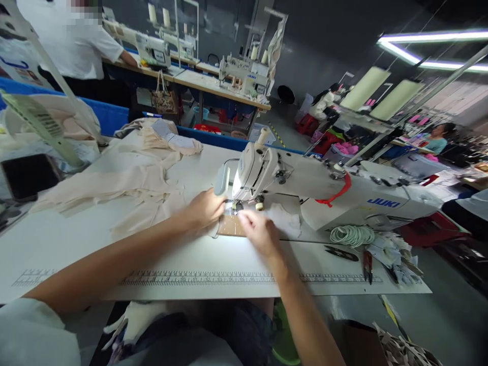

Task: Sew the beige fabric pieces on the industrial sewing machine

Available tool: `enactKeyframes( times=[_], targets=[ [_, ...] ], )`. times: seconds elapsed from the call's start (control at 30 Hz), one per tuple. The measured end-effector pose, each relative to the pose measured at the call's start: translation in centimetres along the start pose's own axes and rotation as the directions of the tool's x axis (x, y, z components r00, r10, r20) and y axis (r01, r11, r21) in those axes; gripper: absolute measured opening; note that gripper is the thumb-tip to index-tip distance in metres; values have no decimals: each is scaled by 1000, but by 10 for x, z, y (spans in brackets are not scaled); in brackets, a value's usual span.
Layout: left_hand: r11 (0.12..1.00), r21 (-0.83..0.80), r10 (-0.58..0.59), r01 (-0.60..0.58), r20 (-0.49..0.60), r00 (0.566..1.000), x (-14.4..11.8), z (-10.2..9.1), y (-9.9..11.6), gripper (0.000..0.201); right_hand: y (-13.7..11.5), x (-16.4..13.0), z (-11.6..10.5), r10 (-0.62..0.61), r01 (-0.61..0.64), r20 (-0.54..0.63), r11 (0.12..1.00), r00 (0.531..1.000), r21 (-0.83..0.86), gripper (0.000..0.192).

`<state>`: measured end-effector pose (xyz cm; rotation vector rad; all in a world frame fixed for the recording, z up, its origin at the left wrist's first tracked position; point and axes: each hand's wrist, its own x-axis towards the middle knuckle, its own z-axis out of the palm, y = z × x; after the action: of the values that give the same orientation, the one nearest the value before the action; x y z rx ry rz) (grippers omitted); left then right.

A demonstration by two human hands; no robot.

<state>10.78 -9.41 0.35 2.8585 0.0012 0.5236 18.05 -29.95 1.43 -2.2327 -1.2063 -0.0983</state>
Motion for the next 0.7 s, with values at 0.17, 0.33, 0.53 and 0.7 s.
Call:
enactKeyframes(
  times=[0.17,0.33,0.53,0.7],
  targets=[
    [930,96,-368,355,270,890,-4,-33,-15,21,-61,-29,24,-443,449,75,886,893,-113,63],
    [879,-320,-161,354,499,852,-44,-67,-19,31,-82,-73,58,-500,511,121,853,858,-102,63],
    [640,-417,-219,646,706,673,-189,-106,-33,51,-80,-148,68,-350,263,109,845,930,466,26],
    [580,-276,-519,767,601,608,-273,-92,-11,69,-65,-187,86,62,-560,599,440,799,702,40]
  ],
)
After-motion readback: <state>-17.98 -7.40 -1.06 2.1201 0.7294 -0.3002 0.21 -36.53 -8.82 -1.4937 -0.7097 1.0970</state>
